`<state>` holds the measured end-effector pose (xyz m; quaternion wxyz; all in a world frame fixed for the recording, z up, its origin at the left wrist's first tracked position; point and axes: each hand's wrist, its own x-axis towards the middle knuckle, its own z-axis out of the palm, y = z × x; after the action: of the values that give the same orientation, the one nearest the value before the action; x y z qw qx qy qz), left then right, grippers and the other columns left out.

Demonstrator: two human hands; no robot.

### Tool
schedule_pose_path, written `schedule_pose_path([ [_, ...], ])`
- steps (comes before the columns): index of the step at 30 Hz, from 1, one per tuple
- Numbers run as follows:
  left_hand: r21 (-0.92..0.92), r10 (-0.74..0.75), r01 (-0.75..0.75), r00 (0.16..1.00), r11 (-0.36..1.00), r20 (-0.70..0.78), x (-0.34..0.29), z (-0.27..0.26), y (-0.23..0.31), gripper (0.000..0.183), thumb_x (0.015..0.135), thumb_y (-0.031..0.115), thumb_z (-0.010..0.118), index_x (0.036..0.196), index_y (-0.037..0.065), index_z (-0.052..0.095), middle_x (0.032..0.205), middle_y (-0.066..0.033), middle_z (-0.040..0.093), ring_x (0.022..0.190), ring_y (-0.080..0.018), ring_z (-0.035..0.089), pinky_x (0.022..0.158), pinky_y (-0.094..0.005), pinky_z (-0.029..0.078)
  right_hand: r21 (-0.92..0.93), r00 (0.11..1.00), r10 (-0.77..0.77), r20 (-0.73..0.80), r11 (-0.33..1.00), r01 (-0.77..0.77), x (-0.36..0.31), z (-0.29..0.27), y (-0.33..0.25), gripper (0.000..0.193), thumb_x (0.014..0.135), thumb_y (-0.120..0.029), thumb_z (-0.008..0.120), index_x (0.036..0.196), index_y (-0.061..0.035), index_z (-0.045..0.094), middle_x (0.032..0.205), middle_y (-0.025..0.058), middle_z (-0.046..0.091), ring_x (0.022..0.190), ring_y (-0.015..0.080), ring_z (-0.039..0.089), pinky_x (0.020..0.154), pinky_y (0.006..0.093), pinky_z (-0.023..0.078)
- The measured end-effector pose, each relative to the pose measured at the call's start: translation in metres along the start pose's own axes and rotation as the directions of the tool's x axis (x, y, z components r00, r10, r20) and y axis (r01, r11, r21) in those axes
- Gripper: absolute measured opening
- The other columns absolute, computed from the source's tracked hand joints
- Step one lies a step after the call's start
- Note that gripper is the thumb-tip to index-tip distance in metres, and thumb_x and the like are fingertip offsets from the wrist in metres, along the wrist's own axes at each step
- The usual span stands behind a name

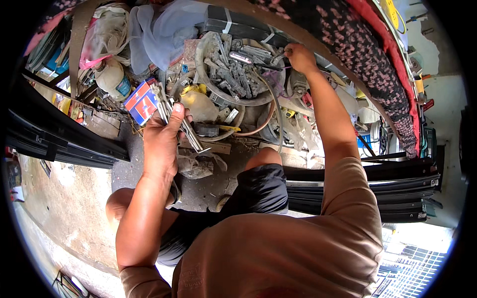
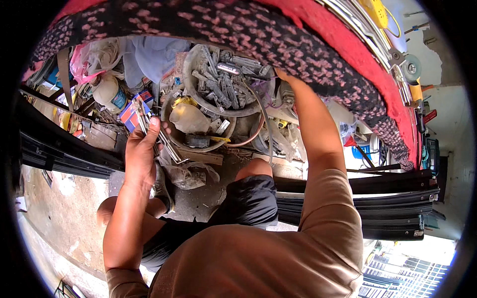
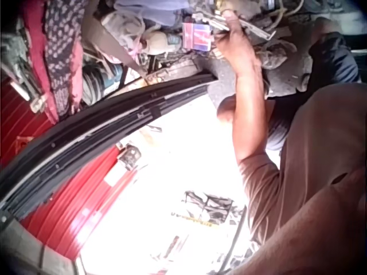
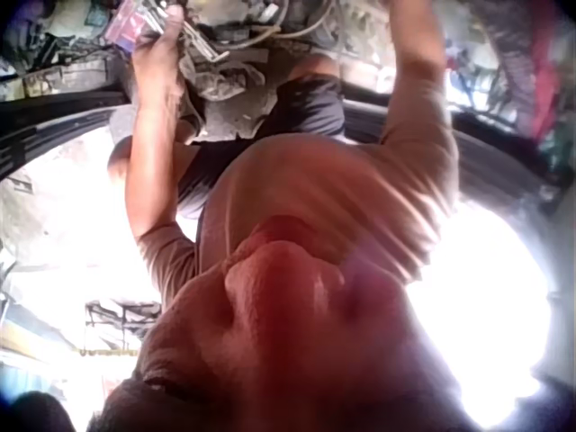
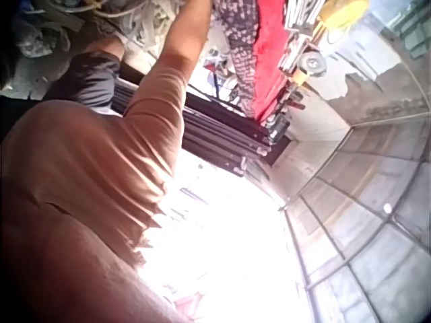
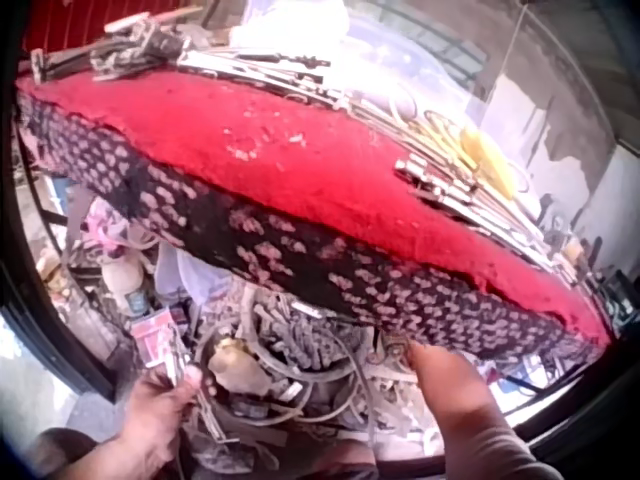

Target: The person picks up several metal hinges and brackets one at a time, turning them over in their hands, and then reaches into a bucket to gather more metal pieces before placing the group together on a table.

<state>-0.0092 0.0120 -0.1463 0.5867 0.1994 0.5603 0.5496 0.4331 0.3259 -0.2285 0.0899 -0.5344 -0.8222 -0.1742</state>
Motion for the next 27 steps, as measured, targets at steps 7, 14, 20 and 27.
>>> schedule_pose_path([
  [7, 0.01, -0.007, 0.007, 1.0, 1.0, 0.025, 0.003, -0.007, -0.004, 0.022, 0.1, 0.036, 0.075, 0.106, 0.015, 0.072, 0.095, 0.003, 0.076, 0.087, -0.0073, 0.07, 0.071, -0.025, 0.045, -0.096, 0.983, -0.038, -0.178, 0.995, 0.021, -0.014, -0.049, -0.028, 0.04, 0.097, -0.033, 0.074, 0.129, -0.0089, 0.071, 0.131, 0.0171, 0.071, 0.118, 0.0356, 0.068, 0.099, 0.0412, 0.052],
  [14, -0.037, -0.028, 0.028, 1.0, 0.999, 0.01, 0.007, 0.0, 0.0, 0.02, 0.1, 0.035, 0.075, 0.105, 0.016, 0.071, 0.093, 0.0026, 0.075, 0.085, -0.0076, 0.069, 0.068, -0.0233, 0.044, 0.827, 0.881, -0.371, -0.295, -0.561, 0.041, -0.104, -0.285, -0.201, 0.033, 0.099, -0.032, 0.07, 0.109, -0.0003, 0.072, 0.074, 0.0035, 0.061, 0.059, 0.0137, 0.049, 0.059, 0.032, 0.039],
  [20, -0.008, -0.013, 0.013, 1.0, 1.0, 0.017, 0.015, 0.006, -0.005, 0.022, 0.101, 0.034, 0.074, 0.107, 0.013, 0.071, 0.093, 0.0009, 0.075, 0.084, -0.0086, 0.069, 0.067, -0.0246, 0.045, 0.417, 0.738, -0.355, -0.573, -0.902, -0.11, -0.089, -0.373, -0.245, 0.021, 0.101, -0.006, 0.06, 0.116, 0.0033, 0.072, 0.069, 0.0109, 0.058, 0.049, 0.0141, 0.048, 0.042, 0.0282, 0.027],
  [27, 0.037, -0.057, 0.056, 0.998, 0.998, 0.037, 0.015, 0.01, -0.005, 0.024, 0.101, 0.036, 0.074, 0.108, 0.013, 0.072, 0.095, 0.0018, 0.076, 0.088, -0.0079, 0.069, 0.071, -0.0233, 0.044, 0.401, 0.777, -0.24, -0.583, -0.916, 0.018, -0.125, -0.387, -0.242, 0.031, 0.107, -0.026, 0.061, 0.121, -0.0031, 0.076, 0.068, 0.0043, 0.061, 0.043, 0.0056, 0.046, 0.036, 0.0211, 0.025],
])
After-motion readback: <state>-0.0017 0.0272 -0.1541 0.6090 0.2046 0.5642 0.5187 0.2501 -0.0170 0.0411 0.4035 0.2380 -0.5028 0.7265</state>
